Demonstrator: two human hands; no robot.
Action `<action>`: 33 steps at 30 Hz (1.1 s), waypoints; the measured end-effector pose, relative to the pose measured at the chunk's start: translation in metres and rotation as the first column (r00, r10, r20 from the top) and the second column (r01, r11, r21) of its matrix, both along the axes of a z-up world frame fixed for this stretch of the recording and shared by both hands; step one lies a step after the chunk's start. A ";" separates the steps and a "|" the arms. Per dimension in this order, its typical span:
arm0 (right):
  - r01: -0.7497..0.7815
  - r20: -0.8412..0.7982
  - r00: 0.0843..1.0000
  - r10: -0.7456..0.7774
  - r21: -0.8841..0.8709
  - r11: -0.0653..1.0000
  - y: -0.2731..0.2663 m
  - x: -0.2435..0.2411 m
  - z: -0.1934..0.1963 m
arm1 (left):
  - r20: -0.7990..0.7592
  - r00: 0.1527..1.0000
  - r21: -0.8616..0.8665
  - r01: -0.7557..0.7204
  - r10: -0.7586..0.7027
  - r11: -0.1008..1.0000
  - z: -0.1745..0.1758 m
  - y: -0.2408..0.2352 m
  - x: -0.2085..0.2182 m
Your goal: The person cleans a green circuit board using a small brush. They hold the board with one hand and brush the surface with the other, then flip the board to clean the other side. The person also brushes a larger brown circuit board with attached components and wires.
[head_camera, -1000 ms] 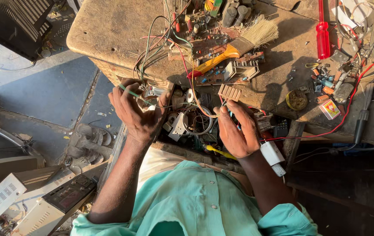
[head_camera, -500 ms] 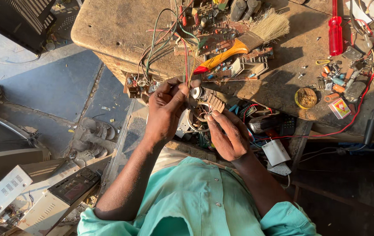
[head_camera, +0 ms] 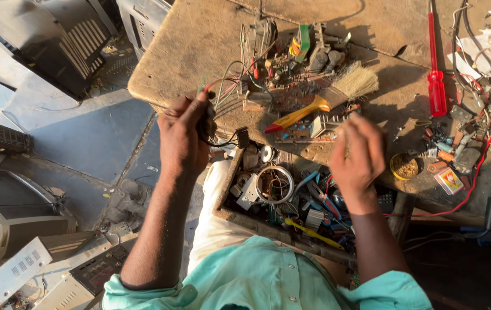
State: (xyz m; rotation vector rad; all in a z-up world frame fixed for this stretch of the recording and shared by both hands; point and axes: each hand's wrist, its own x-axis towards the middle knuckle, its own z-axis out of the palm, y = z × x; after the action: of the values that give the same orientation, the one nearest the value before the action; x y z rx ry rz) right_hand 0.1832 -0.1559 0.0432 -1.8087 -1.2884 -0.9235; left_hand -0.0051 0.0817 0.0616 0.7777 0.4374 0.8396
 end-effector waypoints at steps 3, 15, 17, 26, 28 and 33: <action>0.050 -0.070 0.996 -0.049 0.009 0.999 0.004 0.011 -0.005 | 0.015 0.997 0.083 -0.078 0.077 0.994 0.028 0.015 0.001; 0.050 0.059 0.997 -0.046 -0.069 0.996 0.001 0.012 -0.014 | 0.365 0.901 0.319 -0.359 0.236 0.877 0.081 0.052 -0.091; 0.041 0.049 0.998 -0.038 -0.074 0.996 -0.001 0.011 -0.015 | 0.297 0.913 0.342 -0.376 0.281 0.861 0.074 0.053 -0.110; 0.014 0.086 0.996 -0.005 -0.106 0.994 -0.006 0.010 -0.020 | 0.123 0.973 -0.051 -0.190 0.195 0.980 0.008 0.019 -0.108; 0.013 0.106 0.994 -0.001 -0.113 0.993 -0.008 0.010 -0.020 | 0.093 0.983 -0.108 -0.149 0.159 0.983 0.000 0.013 -0.107; -0.010 0.112 0.993 0.024 -0.131 0.991 -0.008 0.009 -0.018 | -0.133 0.981 -0.014 -0.145 0.142 0.989 -0.005 0.019 -0.120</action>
State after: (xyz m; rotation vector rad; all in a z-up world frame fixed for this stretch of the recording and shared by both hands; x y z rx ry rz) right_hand 0.1919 -0.1634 0.0255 -1.8640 -1.4630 -0.9646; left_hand -0.1252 0.1002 0.0569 0.7890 0.6253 0.9187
